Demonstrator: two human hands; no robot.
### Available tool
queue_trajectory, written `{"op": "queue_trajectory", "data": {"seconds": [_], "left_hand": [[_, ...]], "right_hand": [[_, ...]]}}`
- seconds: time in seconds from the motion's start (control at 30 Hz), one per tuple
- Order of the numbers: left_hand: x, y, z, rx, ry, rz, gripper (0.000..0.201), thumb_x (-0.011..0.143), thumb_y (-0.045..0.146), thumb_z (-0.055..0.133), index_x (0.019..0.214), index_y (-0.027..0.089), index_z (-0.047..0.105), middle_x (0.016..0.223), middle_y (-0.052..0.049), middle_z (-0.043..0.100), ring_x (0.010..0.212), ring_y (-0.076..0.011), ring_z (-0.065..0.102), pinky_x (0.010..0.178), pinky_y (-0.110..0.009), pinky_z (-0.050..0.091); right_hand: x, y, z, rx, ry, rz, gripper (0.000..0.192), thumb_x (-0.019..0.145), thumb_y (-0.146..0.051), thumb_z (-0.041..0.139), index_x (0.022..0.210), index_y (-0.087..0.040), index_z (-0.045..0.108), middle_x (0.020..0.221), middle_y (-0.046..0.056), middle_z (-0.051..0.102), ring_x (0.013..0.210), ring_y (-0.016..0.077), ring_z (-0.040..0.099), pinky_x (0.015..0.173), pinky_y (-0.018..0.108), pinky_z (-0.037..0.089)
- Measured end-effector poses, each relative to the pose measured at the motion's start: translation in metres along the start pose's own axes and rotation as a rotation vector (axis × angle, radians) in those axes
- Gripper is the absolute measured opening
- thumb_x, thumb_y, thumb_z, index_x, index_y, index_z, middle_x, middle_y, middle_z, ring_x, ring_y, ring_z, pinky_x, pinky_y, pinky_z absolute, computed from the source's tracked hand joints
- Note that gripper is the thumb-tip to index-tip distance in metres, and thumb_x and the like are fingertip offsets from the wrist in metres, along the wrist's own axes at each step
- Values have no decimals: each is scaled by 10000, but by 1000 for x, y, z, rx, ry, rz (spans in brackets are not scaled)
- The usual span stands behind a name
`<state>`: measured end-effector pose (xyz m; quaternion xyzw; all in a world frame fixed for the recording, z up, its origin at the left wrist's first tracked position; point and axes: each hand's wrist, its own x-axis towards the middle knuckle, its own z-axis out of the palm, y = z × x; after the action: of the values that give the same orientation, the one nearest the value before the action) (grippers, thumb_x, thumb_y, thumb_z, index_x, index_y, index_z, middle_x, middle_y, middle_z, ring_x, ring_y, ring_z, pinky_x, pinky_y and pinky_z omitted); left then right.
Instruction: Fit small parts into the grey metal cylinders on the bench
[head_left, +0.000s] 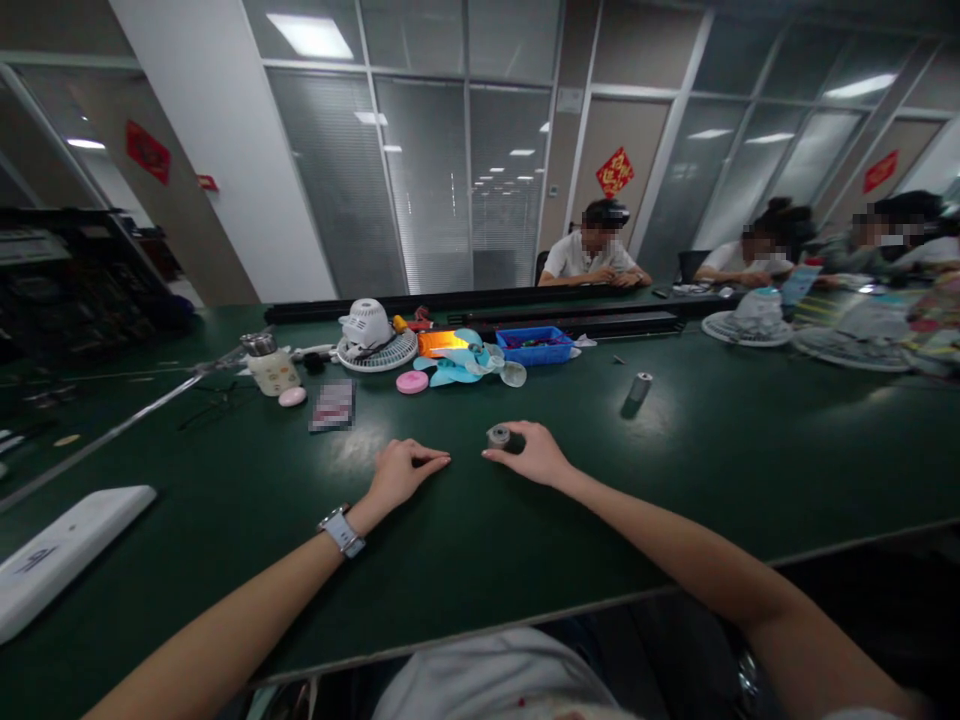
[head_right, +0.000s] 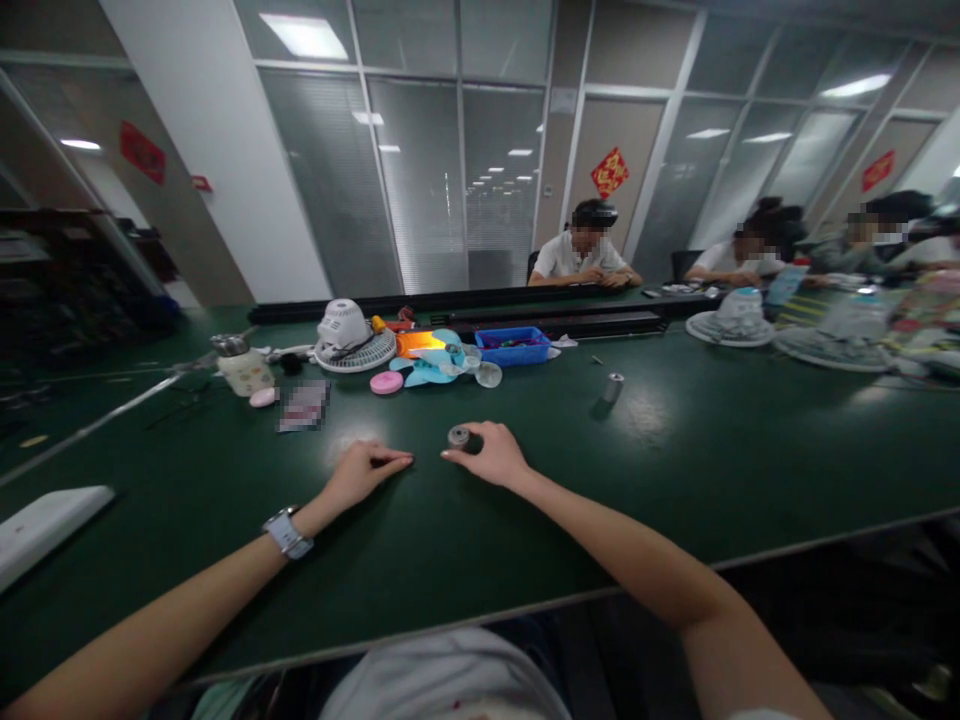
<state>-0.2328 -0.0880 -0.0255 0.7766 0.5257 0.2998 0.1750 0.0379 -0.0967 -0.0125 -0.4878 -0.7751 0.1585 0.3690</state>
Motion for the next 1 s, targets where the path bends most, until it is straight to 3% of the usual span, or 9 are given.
{"op": "queue_trajectory", "data": {"seconds": [0.17, 0.3, 0.37, 0.43, 0.57, 0.63, 0.8, 0.87, 1.0], "left_hand": [[1, -2, 5, 75, -46, -15, 401, 839, 573, 567, 1081, 314, 754, 912, -55, 708, 862, -241, 594, 739, -342, 424], [3, -1, 6, -3, 37, -59, 508, 869, 594, 495, 1175, 248, 706, 887, -63, 689, 815, -221, 599, 706, -326, 438], [3, -1, 7, -44, 85, -90, 515, 892, 577, 451, 1171, 218, 693, 899, -67, 689, 810, -218, 600, 713, -330, 445], [3, 1, 7, -85, 127, -129, 507, 906, 556, 425, 1158, 194, 676, 924, -72, 689, 809, -216, 603, 722, -336, 452], [3, 5, 6, -159, 195, -210, 497, 910, 549, 406, 1130, 162, 626, 915, -80, 673, 799, -215, 611, 719, -337, 466], [3, 6, 7, -173, 216, -225, 484, 905, 551, 412, 1110, 160, 610, 905, -80, 667, 799, -217, 615, 720, -340, 471], [3, 3, 10, -216, 220, -209, 443, 899, 546, 429, 1068, 170, 591, 928, -84, 673, 814, -217, 631, 746, -352, 490], [4, 2, 11, -225, 222, -195, 427, 898, 537, 435, 1064, 173, 586, 945, -86, 676, 827, -215, 636, 756, -352, 497], [4, 2, 12, -204, 208, -192, 401, 896, 517, 451, 1063, 178, 587, 970, -87, 676, 847, -214, 638, 785, -360, 497]], "right_hand": [[20, 91, -68, -266, 416, 353, 426, 805, -518, 667, 1071, -189, 719, 1027, 96, 740, 961, 253, 681, 866, 370, 508], [17, 145, -106, -411, 418, 687, 450, 823, -515, 637, 1096, -161, 694, 1062, 146, 720, 993, 292, 674, 844, 386, 509], [15, 150, -109, -378, 365, 775, 461, 818, -529, 636, 1094, -162, 683, 1069, 149, 711, 1016, 305, 666, 854, 403, 507], [14, 140, -101, -399, 446, 797, 543, 776, -503, 691, 1185, -150, 629, 1163, 171, 672, 1111, 339, 619, 926, 464, 477], [12, 83, -62, -536, 733, 463, 847, 730, -387, 753, 1426, -74, 386, 1442, 248, 446, 1369, 363, 379, 1103, 543, 305], [8, 48, -35, -486, 560, 155, 711, 832, -392, 656, 1435, -113, 401, 1483, 204, 423, 1401, 310, 347, 1138, 510, 272], [-1, -18, 19, -215, -314, -328, 565, 956, -484, 483, 1476, -275, 416, 1563, 67, 364, 1454, 250, 288, 1151, 489, 276], [-1, -28, 27, -173, -452, -384, 521, 988, -449, 432, 1485, -296, 404, 1572, 42, 348, 1475, 234, 241, 1162, 486, 255], [1, -29, 29, -168, -497, -401, 443, 1013, -366, 398, 1442, -285, 475, 1528, 29, 418, 1460, 227, 281, 1150, 473, 274]]}}
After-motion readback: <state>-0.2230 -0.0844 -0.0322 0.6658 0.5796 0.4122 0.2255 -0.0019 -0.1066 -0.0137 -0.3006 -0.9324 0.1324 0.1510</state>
